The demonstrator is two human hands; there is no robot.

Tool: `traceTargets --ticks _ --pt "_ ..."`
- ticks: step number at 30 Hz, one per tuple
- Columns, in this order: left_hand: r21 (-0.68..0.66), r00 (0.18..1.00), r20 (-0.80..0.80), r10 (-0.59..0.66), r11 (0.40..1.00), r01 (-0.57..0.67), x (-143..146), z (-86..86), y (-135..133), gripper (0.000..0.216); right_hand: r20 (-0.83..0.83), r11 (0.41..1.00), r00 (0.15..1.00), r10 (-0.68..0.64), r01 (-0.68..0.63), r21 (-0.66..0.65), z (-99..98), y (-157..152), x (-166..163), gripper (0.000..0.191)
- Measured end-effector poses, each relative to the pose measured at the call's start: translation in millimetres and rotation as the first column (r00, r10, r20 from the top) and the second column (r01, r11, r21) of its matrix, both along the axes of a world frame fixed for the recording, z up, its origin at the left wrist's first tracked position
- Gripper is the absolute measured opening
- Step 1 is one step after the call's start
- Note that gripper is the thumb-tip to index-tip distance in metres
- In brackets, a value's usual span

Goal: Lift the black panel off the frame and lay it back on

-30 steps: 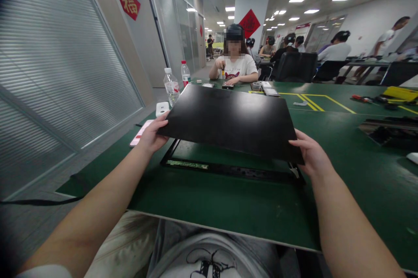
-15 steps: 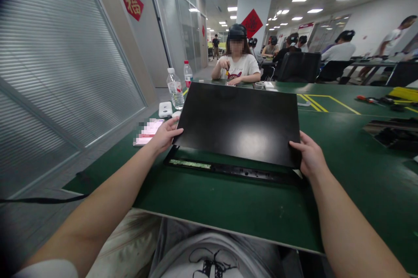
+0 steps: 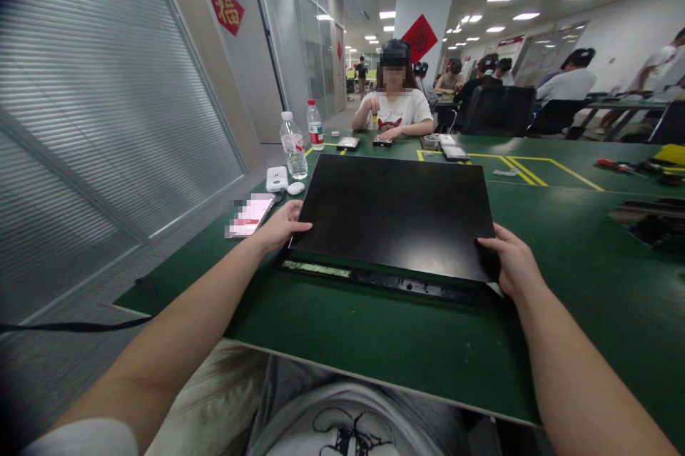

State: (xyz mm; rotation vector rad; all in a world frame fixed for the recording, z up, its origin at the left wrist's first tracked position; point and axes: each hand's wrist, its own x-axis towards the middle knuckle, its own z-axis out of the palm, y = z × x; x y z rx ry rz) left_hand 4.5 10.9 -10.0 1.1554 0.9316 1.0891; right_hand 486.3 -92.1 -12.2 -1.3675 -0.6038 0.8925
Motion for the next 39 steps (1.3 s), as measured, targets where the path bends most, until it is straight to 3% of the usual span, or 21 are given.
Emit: traceTargets --ticks 8,16,26,39 --pt "-0.031 1.000 0.004 -0.029 0.999 0.030 -3 -1.2 1 0.071 0.028 0.995 0.998 0.056 -0.054 -0.083 7.3 -7 -4 0.049" --pt "-0.011 0.997 0.014 -0.070 0.997 0.070 -4 -1.6 2 0.095 0.046 0.983 0.991 0.127 -0.119 -0.139 13.0 -12 -4 0.053" --pt "-0.005 0.997 -0.024 -0.077 0.997 0.077 -2 -0.5 -1 0.095 0.122 0.985 0.993 -0.001 0.022 -0.174 14.8 -8 -14 0.055" --pt "-0.018 0.996 -0.027 -0.084 0.996 0.084 0 3.3 -4 0.090 0.144 0.977 0.987 0.074 -0.043 -0.207 2.3 -3 6 0.050"
